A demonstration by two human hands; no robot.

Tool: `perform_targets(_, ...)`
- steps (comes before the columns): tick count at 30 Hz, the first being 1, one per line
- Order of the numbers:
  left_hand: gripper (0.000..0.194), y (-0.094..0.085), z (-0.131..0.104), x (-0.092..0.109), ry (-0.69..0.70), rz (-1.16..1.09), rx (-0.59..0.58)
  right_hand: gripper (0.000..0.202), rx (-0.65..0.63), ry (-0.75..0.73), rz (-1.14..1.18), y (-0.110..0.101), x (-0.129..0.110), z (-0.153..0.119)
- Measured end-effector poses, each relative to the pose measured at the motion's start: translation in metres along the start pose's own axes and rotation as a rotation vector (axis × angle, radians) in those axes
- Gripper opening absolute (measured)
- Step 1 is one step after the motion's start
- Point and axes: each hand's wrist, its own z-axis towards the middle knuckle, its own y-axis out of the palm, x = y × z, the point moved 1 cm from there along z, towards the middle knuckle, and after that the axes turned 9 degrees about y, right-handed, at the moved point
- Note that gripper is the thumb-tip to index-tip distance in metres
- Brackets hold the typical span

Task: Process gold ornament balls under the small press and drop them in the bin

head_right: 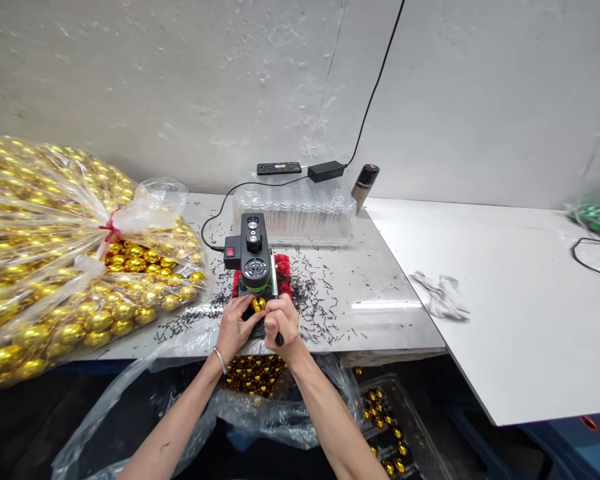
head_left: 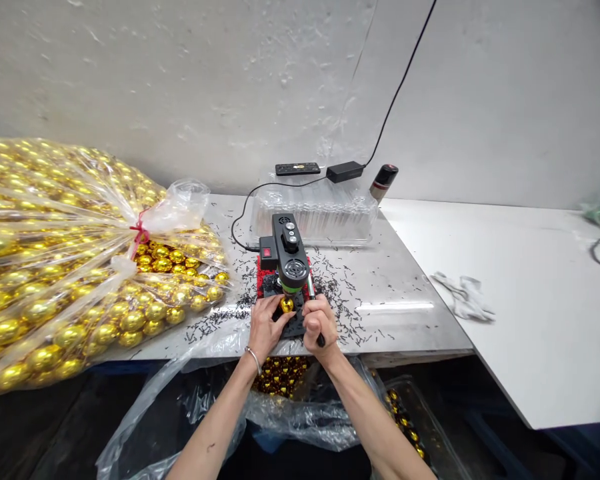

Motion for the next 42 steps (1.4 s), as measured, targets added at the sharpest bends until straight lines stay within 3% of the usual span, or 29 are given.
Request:
perform_targets(6,0.032,0.0,0.002,0.0,0.022,-0.013,0.0,0.028,-0.075,-0.078,-0.023,-0.002,0.001,0.0)
perform_targets(11,0.032,-0.007,0.001,0.005,-0.038,-0.078,0.035,0.031,-0.032,0.151,0.074,-0.013,-0.032,0.039)
perform_targets(14,0.034,-0.019,-0.026,0.015,-0.054,-0.15,0.067,0.032,-0.059,0.245,0.074,-0.017,-0.049,0.059)
perform_targets(18,0.044,-0.034,-0.082,0.029,-0.068,-0.306,-0.106,0.032,-0.081,0.249,0.071,-0.018,-0.051,0.059)
perform_targets(20,0.05,-0.041,-0.094,0.027,-0.102,-0.304,-0.125,0.031,-0.083,0.223,0.073,-0.017,-0.048,0.053)
perform_targets(23,0.038,-0.062,-0.07,0.007,-0.098,-0.088,0.058,0.029,-0.088,0.198,0.07,-0.015,-0.044,0.047)
perform_targets(26,0.032,-0.091,-0.01,-0.027,-0.056,0.259,0.235,0.028,-0.085,0.186,0.063,-0.015,-0.045,0.048)
perform_targets(27,0.031,-0.099,0.012,-0.039,-0.091,0.366,0.211,0.028,-0.085,0.182,0.062,-0.015,-0.045,0.048)
perform_targets(29,0.032,-0.108,0.05,-0.059,-0.21,0.511,0.038,0.028,-0.085,0.178,0.062,-0.015,-0.046,0.049)
perform_targets(32,0.037,-0.106,0.086,-0.077,-0.362,0.548,-0.21,0.027,-0.087,0.176,0.062,-0.015,-0.045,0.048)
perform_targets(34,0.036,-0.096,0.096,-0.08,-0.383,0.522,-0.264,0.027,-0.084,0.174,0.058,-0.015,-0.045,0.048)
perform_targets(38,0.027,-0.081,0.1,-0.081,-0.397,0.472,-0.24,0.027,-0.082,0.158,0.049,-0.015,-0.045,0.046)
perform_targets(42,0.027,-0.096,0.095,-0.081,-0.412,0.351,-0.131,0.027,-0.102,0.15,0.035,-0.015,-0.044,0.045)
